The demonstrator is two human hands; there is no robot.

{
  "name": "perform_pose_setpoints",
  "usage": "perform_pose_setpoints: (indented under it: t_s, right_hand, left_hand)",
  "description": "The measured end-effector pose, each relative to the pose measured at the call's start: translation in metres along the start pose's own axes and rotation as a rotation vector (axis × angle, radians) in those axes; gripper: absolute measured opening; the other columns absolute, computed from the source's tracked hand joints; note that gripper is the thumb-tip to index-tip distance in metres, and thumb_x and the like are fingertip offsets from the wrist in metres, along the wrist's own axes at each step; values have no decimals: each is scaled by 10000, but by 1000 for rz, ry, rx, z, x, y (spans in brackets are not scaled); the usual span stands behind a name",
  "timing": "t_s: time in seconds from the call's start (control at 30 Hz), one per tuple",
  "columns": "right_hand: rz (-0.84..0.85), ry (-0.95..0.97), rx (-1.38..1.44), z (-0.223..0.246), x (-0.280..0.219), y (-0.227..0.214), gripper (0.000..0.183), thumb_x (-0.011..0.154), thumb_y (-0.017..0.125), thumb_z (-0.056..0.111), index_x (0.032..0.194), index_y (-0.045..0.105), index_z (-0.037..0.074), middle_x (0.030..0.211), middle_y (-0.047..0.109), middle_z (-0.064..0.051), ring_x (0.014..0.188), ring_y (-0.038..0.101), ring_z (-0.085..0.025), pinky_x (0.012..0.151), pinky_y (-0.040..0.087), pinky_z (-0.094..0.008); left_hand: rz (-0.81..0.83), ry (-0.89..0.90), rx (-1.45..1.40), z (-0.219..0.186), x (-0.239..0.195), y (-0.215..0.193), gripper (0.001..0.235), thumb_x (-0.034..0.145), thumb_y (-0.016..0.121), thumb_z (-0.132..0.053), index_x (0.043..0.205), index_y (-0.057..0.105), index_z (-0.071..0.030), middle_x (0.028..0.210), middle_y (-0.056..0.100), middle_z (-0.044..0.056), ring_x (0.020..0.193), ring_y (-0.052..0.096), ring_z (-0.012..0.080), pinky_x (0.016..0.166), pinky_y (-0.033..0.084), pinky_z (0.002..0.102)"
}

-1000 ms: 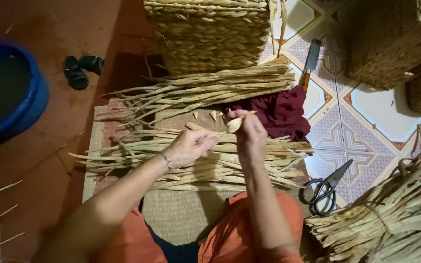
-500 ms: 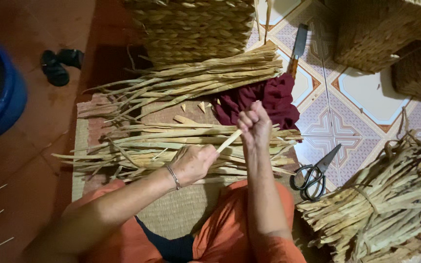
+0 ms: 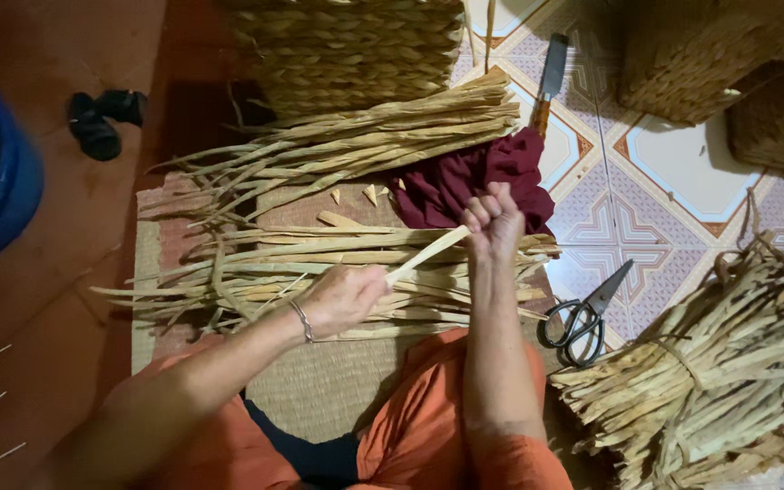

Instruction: The person sits on a mat and manually splits long dried palm leaves into thin strips by hand. They repeatedly pull the leaves apart to create uniform strips for weaving, occasionally using scissors to trim the ends.

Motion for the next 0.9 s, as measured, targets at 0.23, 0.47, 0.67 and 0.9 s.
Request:
perform_pose_setpoints:
  t_s: [0.23, 0.47, 0.67, 0.9]
  right_hand:
    - [-10, -46, -84, 8, -5, 18, 255, 1071, 587, 291, 924, 591, 83, 599, 334, 70, 498, 261, -86, 444, 244, -252]
    - [-137, -205, -150, 64, -6, -19, 196, 1074, 591, 246, 957, 566, 91, 616, 357, 65, 524, 285, -96, 473, 251, -268]
    - [-154, -253, -131, 91, -4, -34, 240, 1094, 570, 293, 1003, 580, 71, 626, 358, 62, 516, 281, -91, 471, 243, -267]
    - [-123, -368, -216, 126, -10, -50, 203, 1124, 593, 232, 1013, 558, 66, 672, 386, 56, 538, 302, -88, 465, 238, -269]
  left_hand:
    - [104, -322, 92, 47, 8, -15, 307, 1045, 469, -242, 879, 694, -117, 580, 553, 4, 432, 491, 125, 380, 428, 286]
    - [207, -461, 6, 95, -7, -46, 322, 998, 588, -397, 870, 725, -135, 600, 609, 24, 528, 561, 108, 548, 490, 358]
    - [136, -603, 79, 100, -31, -99, 324, 972, 586, -416, 934, 767, -151, 681, 704, 1, 624, 625, 126, 623, 511, 387]
    - [24, -475, 16, 84, -36, -123, 279, 944, 623, -352, 1010, 764, -121, 724, 744, 52, 651, 689, 137, 663, 557, 339]
Point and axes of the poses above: each hand's wrist, its own x-axis towards the middle knuckle, its own y-axis out of the palm, z = x × y, the point moved 10 cm from there along x, towards the middle knuckle
